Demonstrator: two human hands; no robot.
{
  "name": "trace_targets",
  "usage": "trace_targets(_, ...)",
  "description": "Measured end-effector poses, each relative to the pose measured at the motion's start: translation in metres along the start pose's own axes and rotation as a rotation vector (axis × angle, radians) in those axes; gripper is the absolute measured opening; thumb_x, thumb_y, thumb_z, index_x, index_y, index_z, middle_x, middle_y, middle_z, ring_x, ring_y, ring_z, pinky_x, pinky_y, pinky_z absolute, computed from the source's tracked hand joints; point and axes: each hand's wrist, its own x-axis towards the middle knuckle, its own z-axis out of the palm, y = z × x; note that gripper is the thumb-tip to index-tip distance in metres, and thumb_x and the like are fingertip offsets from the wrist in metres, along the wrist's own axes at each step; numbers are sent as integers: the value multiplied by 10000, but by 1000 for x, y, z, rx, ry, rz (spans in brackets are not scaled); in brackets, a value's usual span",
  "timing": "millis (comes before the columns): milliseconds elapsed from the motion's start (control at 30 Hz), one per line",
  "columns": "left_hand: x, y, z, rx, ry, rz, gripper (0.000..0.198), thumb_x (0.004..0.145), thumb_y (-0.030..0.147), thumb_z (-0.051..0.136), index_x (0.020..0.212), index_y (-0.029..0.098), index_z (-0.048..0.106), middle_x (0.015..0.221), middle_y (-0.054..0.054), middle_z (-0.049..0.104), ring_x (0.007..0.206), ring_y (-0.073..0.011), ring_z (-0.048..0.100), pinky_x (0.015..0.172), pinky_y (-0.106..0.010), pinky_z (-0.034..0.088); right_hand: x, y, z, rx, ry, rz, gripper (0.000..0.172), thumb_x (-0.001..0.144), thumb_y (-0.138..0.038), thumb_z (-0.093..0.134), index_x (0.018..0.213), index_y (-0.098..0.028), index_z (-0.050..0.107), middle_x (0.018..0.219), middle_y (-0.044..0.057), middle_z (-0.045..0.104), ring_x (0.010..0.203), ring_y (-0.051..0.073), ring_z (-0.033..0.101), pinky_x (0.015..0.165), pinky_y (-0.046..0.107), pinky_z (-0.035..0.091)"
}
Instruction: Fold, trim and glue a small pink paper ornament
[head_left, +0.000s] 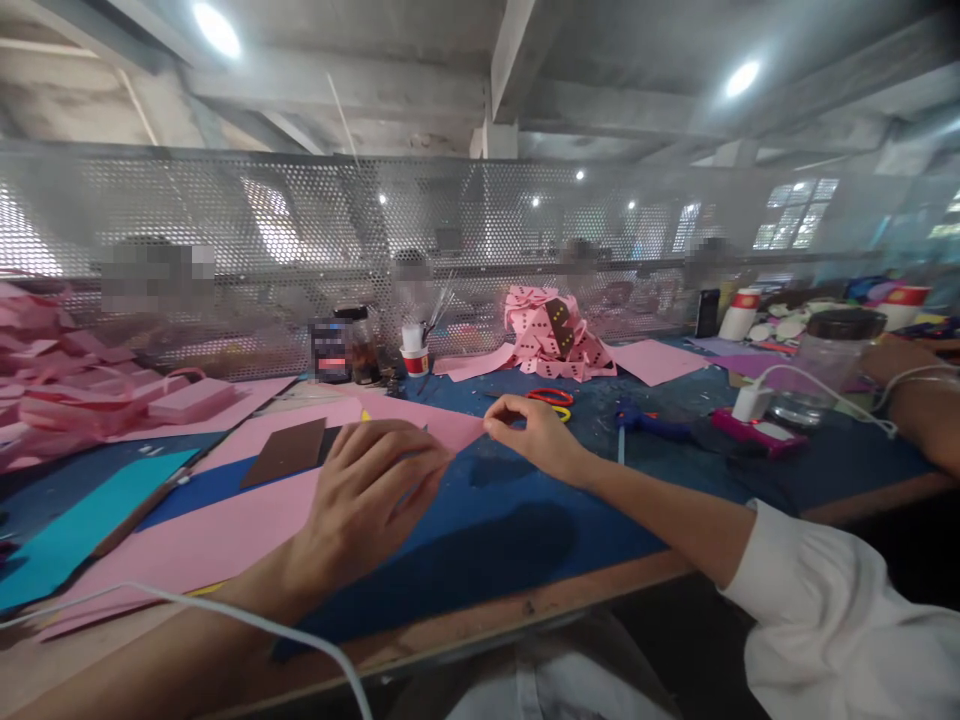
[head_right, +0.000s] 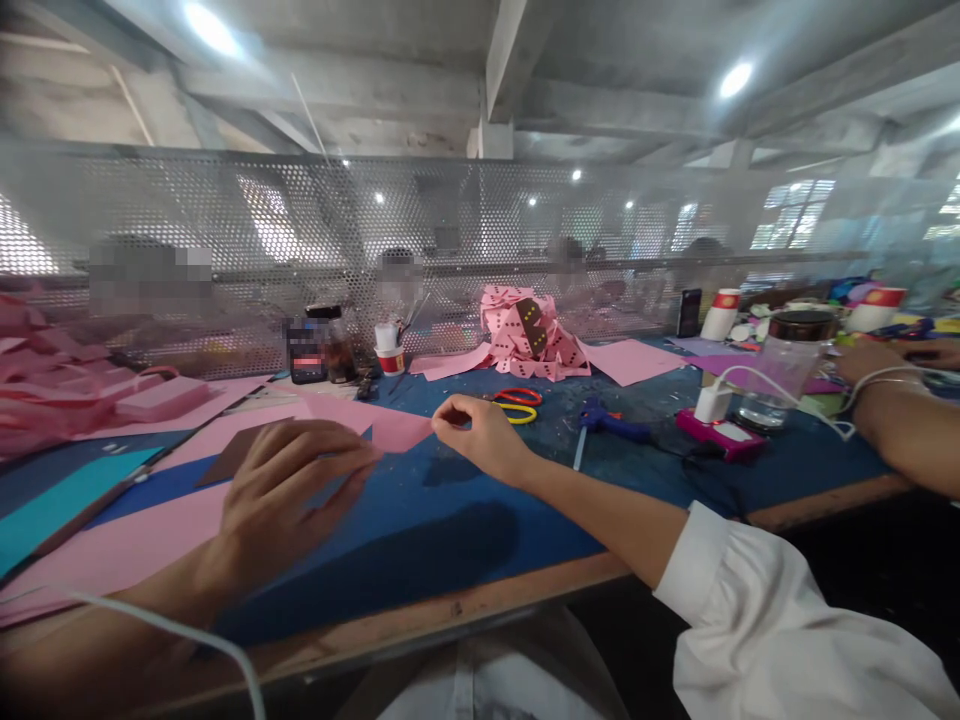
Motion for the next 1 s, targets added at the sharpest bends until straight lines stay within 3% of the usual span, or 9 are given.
trace_targets(167, 27, -6, 10, 0, -183, -150, 311, 856, 230, 604, 1151, 297, 678, 1176, -49, 682, 1170, -286, 538, 1020, -427, 353, -2, -2, -2, -60, -6, -68, 109, 856, -244, 562, 837, -175, 645, 815, 15, 645, 778, 141, 579, 753, 266, 457)
trace_targets(333, 37, -19, 29, -79, -312, -255, 145, 864, 253, 601, 936, 265, 727, 930, -31, 718, 929, -229, 607, 869, -348, 403, -1, -5, -5, -44, -28, -72, 121, 862, -270, 595, 864, -176, 671, 865, 31, 675, 828, 150, 606, 786, 276, 469)
trace_targets(500, 36, -19, 23, -264, -242, -489, 119, 839, 270, 605, 862, 236, 717, 860, -10, 713, 814, -194, 617, 731, -282, 424, 4, -13, -13, 132, -31, 19, 211, 876, -366, 610, 954, -177, 661, 811, 21, 666, 777, 145, 623, 792, 295, 480)
trace_targets(667, 58, -21, 18, -501, -158, -674, 144, 817, 296, 622, 837, 185, 711, 755, -11, 682, 686, -158, 582, 621, -249, 404, 14, -19, -19, 388, 27, 95, 301, 843, -399, 656, 1046, -181, 610, 830, 27, 659, 822, 146, 631, 829, 301, 489)
trace_targets(800, 81, -20, 20, -638, -67, -722, 205, 787, 342, 669, 879, 164, 715, 800, -25, 686, 739, -159, 590, 651, -243, 413, 26, -27, -25, 353, 15, 49, 287, 846, -434, 644, 986, -185, 628, 892, 41, 667, 865, 152, 622, 853, 307, 487)
trace_targets(1000, 101, -15, 25, -750, 34, -737, 223, 751, 341, 710, 876, 156, 712, 820, -31, 699, 732, -149, 598, 660, -244, 430, 50, -50, -36, 156, 174, -57, 200, 846, -378, 626, 888, -184, 648, 869, 31, 661, 831, 148, 602, 791, 290, 495)
